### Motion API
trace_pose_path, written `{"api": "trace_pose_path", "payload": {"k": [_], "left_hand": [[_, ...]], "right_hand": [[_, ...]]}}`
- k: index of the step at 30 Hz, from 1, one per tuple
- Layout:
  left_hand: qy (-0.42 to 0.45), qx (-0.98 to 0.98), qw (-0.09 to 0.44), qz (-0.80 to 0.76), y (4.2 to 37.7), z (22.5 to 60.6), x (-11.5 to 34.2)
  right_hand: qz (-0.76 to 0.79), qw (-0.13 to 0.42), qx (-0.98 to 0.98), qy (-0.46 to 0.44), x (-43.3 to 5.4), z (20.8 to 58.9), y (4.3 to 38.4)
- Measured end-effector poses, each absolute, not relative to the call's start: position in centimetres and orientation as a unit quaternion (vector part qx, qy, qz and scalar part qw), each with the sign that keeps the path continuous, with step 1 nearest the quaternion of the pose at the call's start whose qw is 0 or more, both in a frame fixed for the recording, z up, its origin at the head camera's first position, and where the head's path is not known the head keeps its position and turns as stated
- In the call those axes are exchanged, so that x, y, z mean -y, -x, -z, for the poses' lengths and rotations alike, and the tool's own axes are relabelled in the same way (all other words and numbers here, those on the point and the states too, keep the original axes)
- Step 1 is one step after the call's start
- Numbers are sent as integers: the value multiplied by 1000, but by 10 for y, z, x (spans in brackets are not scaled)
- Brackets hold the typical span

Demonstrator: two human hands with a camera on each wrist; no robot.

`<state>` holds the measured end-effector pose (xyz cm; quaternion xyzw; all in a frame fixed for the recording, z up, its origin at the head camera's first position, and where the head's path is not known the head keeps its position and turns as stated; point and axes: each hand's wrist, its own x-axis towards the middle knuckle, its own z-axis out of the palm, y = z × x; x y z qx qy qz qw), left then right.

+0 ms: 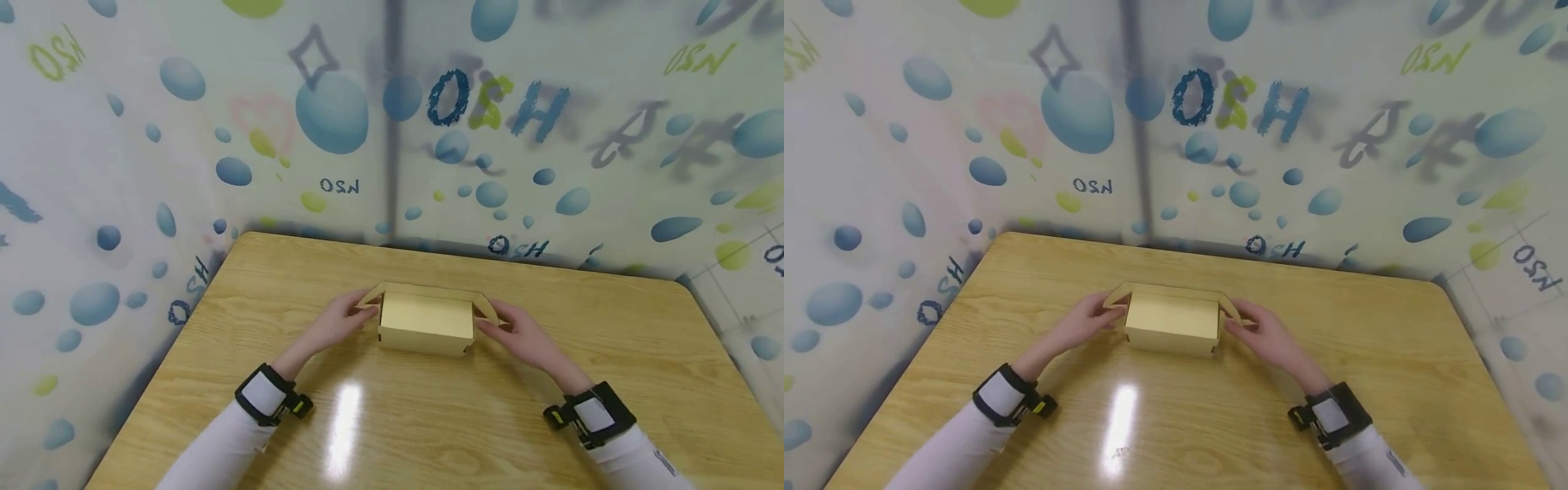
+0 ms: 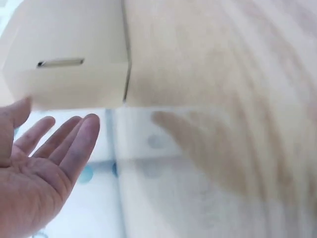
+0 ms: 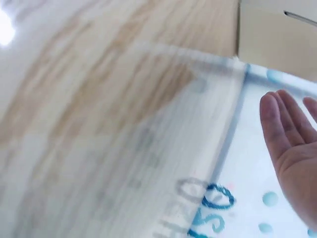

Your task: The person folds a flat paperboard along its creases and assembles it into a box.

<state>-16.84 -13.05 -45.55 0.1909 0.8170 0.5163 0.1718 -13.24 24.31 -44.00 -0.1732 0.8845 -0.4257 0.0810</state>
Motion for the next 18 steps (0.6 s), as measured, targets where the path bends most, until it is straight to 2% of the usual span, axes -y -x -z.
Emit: {"api": "trace_pose_path", "payload": {"k": [6, 18], "left_hand": [[-192, -805, 135, -545, 159, 443, 149], [-191, -822, 44, -534, 140, 423, 130]], "right_hand": [[442, 3, -883, 158, -253, 435, 119], [455, -41, -886, 84, -244, 411, 93]]}}
